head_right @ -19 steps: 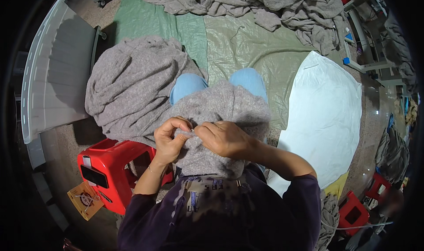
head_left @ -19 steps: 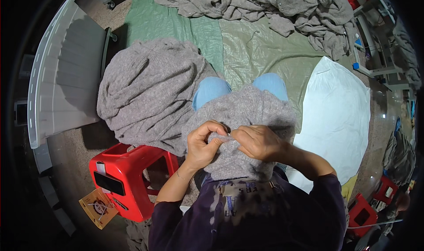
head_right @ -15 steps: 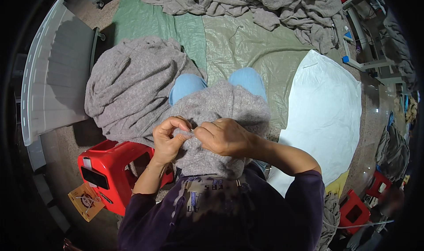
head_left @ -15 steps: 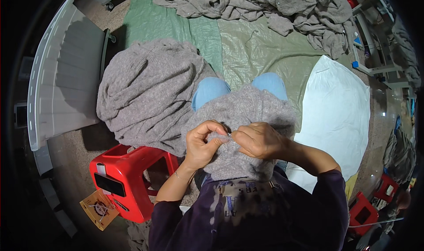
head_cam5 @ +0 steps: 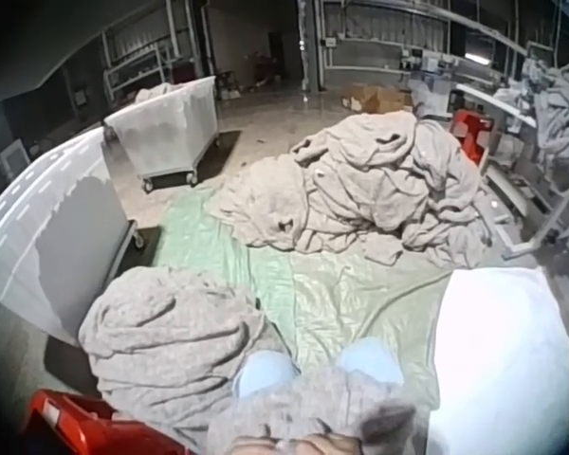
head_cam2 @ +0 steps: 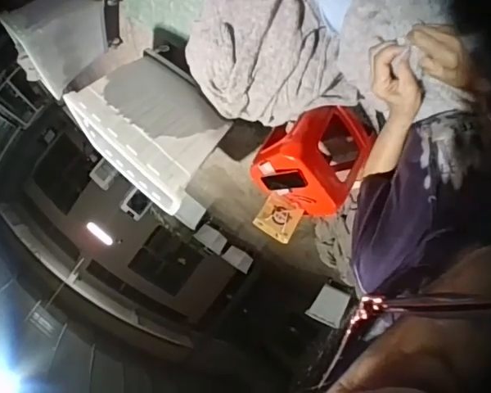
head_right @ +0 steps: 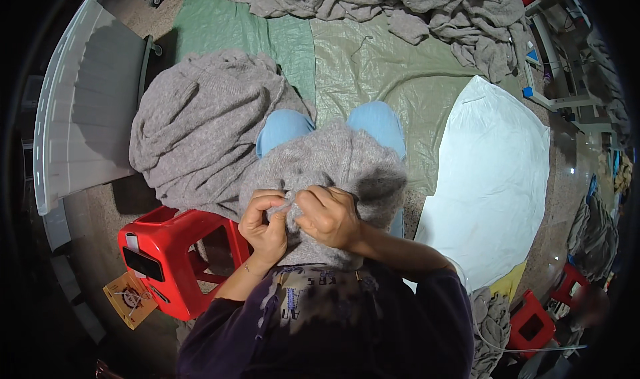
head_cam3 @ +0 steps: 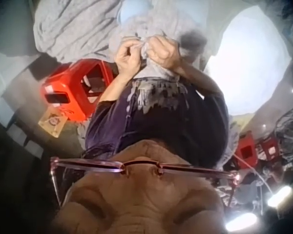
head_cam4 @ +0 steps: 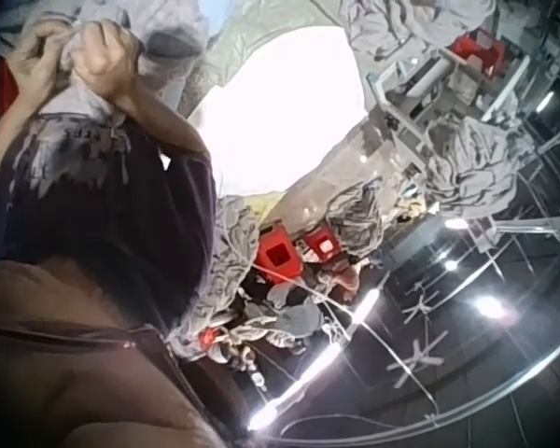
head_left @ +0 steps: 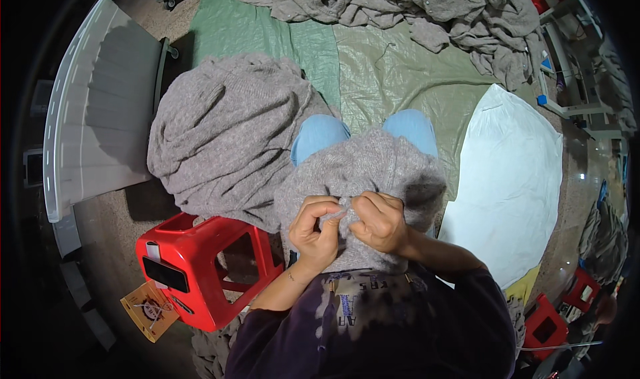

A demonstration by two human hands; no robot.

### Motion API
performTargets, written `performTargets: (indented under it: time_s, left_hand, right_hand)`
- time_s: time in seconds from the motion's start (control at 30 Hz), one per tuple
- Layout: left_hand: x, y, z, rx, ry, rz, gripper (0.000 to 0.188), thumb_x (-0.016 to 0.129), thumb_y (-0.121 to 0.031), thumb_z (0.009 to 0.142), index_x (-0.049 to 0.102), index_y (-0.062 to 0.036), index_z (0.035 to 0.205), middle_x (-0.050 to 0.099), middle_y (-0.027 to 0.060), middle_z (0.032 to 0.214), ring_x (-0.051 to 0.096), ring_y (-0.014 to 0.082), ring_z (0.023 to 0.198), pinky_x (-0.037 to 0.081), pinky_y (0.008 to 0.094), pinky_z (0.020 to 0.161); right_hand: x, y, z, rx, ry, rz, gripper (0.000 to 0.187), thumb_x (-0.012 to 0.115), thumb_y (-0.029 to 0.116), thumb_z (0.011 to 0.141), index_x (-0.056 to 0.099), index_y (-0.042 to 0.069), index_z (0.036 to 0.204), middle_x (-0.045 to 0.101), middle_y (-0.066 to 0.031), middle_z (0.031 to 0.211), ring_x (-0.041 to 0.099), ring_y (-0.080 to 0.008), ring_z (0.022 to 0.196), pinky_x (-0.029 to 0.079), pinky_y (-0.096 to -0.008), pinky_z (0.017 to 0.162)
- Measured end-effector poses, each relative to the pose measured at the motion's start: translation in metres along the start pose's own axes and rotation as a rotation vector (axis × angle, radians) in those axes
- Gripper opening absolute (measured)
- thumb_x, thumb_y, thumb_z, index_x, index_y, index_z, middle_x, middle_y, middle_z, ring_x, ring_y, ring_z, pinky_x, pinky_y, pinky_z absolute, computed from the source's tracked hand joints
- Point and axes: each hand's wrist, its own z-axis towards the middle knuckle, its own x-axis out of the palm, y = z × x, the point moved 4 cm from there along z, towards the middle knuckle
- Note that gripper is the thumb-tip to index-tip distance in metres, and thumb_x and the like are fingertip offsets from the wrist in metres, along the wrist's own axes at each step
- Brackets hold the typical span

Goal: Inspecting grey fabric pieces and removing loose threads while sitting on the floor.

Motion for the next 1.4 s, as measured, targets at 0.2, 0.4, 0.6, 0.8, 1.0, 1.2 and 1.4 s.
performTargets:
  time_s: [0.2, 0.4, 0.6, 0.8, 1.0, 1.2, 1.4]
  left_hand:
    - [0.002, 0.000, 0.006, 0.087, 0.024, 0.037, 0.006, 0.065, 0.001, 0.079, 0.060, 0.0007, 0.082, 0.062, 0.0111, 0.083, 0.059, 0.0180, 0.073, 0.046, 0.0259, 0.066]
    - [-0.004, -0.002, 0.021, 0.153, 0.168, 0.000, 0.008, 0.063, 0.005, 0.077, 0.060, 0.0010, 0.083, 0.062, 0.0117, 0.084, 0.059, 0.0196, 0.074, 0.047, 0.0276, 0.065]
    - [-0.005, -0.015, 0.027, 0.280, 0.267, 0.052, 0.012, 0.061, 0.007, 0.073, 0.058, 0.0019, 0.083, 0.061, 0.0136, 0.081, 0.058, 0.0223, 0.069, 0.047, 0.0280, 0.061]
    - [0.004, 0.009, 0.005, -0.067, 0.078, -0.116, 0.016, 0.067, 0.002, 0.077, 0.060, 0.0022, 0.092, 0.060, 0.0107, 0.085, 0.057, 0.0168, 0.076, 0.045, 0.0257, 0.069]
    - [-0.036, 0.020, 0.033, -0.349, 0.267, 0.180, 0.018, 0.077, -0.005, 0.069, 0.064, -0.0005, 0.080, 0.059, 0.0057, 0.078, 0.055, 0.0145, 0.076, 0.042, 0.0262, 0.068]
    - [-0.070, 0.016, 0.059, -0.059, 0.531, 0.287, 0.027, 0.080, -0.006, 0.066, 0.055, -0.0028, 0.072, 0.055, 0.0019, 0.079, 0.050, 0.0107, 0.075, 0.040, 0.0257, 0.070]
    - [-0.047, -0.050, 0.050, -0.434, 0.338, -0.684, 0.023, 0.074, -0.011, 0.077, 0.051, -0.0058, 0.075, 0.058, 0.0025, 0.074, 0.054, 0.0094, 0.068, 0.042, 0.0219, 0.063]
  right_hand:
    - [-0.007, -0.004, 0.000, 0.132, 0.026, 0.073, 0.026, 0.060, -0.003, 0.061, 0.056, -0.005, 0.086, 0.052, -0.0149, 0.072, 0.054, -0.0296, 0.057, 0.043, -0.0376, 0.051]
    - [-0.020, -0.014, 0.014, 0.230, 0.209, 0.297, 0.024, 0.062, 0.000, 0.069, 0.055, -0.001, 0.091, 0.056, -0.0150, 0.076, 0.059, -0.0321, 0.061, 0.045, -0.0391, 0.050]
    - [-0.016, -0.003, 0.018, 0.122, 0.198, 0.201, 0.022, 0.059, -0.005, 0.065, 0.056, -0.003, 0.087, 0.055, -0.0156, 0.074, 0.057, -0.0312, 0.058, 0.044, -0.0377, 0.050]
    - [-0.005, -0.007, -0.002, 0.221, -0.102, 0.108, 0.027, 0.057, -0.010, 0.061, 0.059, -0.005, 0.088, 0.055, -0.0151, 0.071, 0.056, -0.0281, 0.056, 0.044, -0.0353, 0.049]
    - [-0.037, -0.016, -0.004, -0.050, 0.013, -0.209, 0.020, 0.069, -0.004, 0.067, 0.060, -0.002, 0.084, 0.060, -0.0130, 0.080, 0.058, -0.0258, 0.065, 0.047, -0.0328, 0.055]
    - [-0.098, -0.034, -0.005, 0.581, 0.270, 0.235, 0.012, 0.065, -0.003, 0.073, 0.060, 0.003, 0.082, 0.057, -0.0060, 0.079, 0.055, -0.0161, 0.069, 0.045, -0.0279, 0.058]
    - [-0.160, -0.006, 0.008, 0.424, -0.093, 0.267, 0.033, 0.062, 0.002, 0.067, 0.062, 0.002, 0.100, 0.056, -0.0056, 0.090, 0.053, -0.0150, 0.083, 0.043, -0.0268, 0.069]
